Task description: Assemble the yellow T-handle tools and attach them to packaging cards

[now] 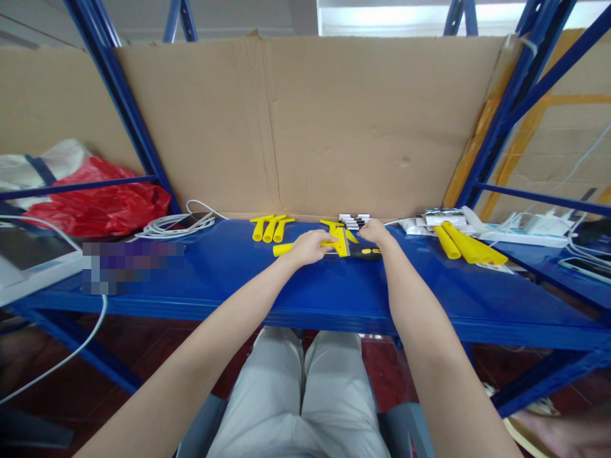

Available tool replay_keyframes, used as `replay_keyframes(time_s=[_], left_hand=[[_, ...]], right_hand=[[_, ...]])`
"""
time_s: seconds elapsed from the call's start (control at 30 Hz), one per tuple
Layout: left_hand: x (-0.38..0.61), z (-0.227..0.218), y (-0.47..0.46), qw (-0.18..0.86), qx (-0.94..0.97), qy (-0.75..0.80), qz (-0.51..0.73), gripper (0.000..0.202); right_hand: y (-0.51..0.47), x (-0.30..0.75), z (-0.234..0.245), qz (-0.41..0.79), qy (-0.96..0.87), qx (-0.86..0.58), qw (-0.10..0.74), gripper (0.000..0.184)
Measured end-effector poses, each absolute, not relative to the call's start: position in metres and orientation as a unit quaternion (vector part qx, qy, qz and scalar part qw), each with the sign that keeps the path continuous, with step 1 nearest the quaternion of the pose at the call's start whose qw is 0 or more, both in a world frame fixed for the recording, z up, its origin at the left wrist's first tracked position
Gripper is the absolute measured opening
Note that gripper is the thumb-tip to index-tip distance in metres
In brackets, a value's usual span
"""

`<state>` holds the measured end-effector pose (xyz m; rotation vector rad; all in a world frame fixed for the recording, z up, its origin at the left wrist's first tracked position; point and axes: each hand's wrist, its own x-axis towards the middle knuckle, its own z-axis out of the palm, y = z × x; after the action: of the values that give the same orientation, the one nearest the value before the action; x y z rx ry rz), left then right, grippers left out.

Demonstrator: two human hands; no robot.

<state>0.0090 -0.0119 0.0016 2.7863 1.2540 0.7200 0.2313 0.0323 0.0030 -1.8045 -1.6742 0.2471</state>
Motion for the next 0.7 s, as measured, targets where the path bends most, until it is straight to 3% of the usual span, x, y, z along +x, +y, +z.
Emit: replay_keyframes(time_s=[0.13,0.7], left_hand=[[0.009,0.001,-0.011,-0.002,0.887,0.401,0.232,0.030],[0.008,0.002,-0.015,-0.052,0.900,0.385,0.199,0.033]], right_hand=[[0.019,0.212,0.015,0.184,-0.640,-0.626,0.407,0.009],[0.013,0.181,0.017,0.180,-0.701,-0.586,0.366,0.018]])
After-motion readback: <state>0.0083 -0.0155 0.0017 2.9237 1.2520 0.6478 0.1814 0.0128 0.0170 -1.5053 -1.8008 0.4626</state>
